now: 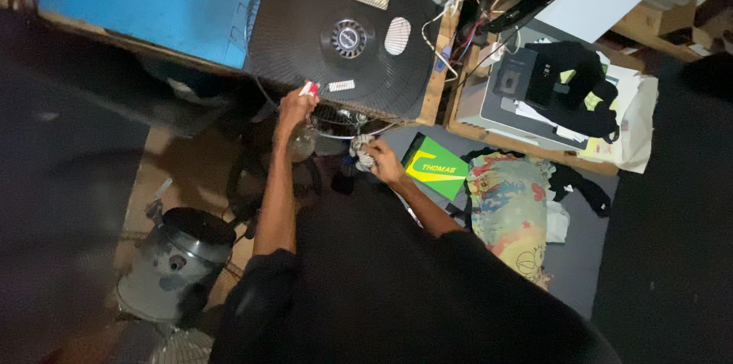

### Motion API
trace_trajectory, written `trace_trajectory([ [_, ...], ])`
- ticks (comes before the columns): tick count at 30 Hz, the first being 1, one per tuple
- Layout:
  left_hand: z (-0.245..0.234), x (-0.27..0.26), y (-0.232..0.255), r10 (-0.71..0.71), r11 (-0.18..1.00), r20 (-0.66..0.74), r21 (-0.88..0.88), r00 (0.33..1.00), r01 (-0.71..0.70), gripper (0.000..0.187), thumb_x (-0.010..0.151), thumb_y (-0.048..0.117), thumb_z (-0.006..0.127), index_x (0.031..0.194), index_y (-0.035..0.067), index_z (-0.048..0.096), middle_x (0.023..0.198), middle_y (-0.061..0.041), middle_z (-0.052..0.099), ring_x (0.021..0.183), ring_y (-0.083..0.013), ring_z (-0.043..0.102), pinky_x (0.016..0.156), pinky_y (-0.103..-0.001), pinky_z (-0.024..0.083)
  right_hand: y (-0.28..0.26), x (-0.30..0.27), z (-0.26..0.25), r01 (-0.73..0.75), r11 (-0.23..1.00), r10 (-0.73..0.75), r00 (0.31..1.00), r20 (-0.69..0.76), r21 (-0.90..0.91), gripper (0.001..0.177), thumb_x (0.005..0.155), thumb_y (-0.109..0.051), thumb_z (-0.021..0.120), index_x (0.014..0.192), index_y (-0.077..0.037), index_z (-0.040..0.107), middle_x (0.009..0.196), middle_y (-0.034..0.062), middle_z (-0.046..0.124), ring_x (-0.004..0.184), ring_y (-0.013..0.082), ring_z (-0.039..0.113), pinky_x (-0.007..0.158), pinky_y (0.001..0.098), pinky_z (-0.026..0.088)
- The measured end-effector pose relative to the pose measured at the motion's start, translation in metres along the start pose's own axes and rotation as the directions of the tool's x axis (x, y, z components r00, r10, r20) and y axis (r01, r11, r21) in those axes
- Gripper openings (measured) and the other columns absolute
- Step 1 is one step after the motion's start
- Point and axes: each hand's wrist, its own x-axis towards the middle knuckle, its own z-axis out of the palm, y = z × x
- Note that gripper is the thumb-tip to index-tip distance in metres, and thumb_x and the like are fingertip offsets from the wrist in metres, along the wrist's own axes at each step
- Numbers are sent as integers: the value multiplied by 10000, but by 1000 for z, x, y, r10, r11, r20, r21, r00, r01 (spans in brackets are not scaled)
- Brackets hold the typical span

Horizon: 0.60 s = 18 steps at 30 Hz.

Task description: The person cleans a standing fan by spraying it with a cleaning solution and wiping the metal cage and blades with a cloth. They systematically wipe the front and back of the fan cage and the fan blades.

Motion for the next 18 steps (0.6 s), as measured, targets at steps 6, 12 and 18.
trace_trajectory([
  [6,3,-2,1,157,980,-89,136,984,-144,412,852,370,579,1169,155,733,869,-203,711,840,-397,695,734,-484,512,6,51,-56,-146,989,121,870,-478,-15,583,717,136,587,1279,-4,644,1191,190,605,1127,368,607,1006,401,504],
  [12,10,3,-5,235,945,-57,249,970,-214,349,888,321,533,1111,141,733,974,-221,713,926,-420,687,790,-511,515,11,38,-52,-121,989,63,873,-484,-89,605,658,130,569,1254,41,623,1217,244,583,1148,448,566,1015,460,473],
  [18,5,4,2,166,931,22,326,986,-164,286,934,275,524,1034,81,708,903,-205,730,885,-397,718,802,-505,532,28,-7,-43,-373,928,338,826,-451,12,468,715,88,625,1176,19,656,1154,226,644,1071,445,630,946,447,514],
])
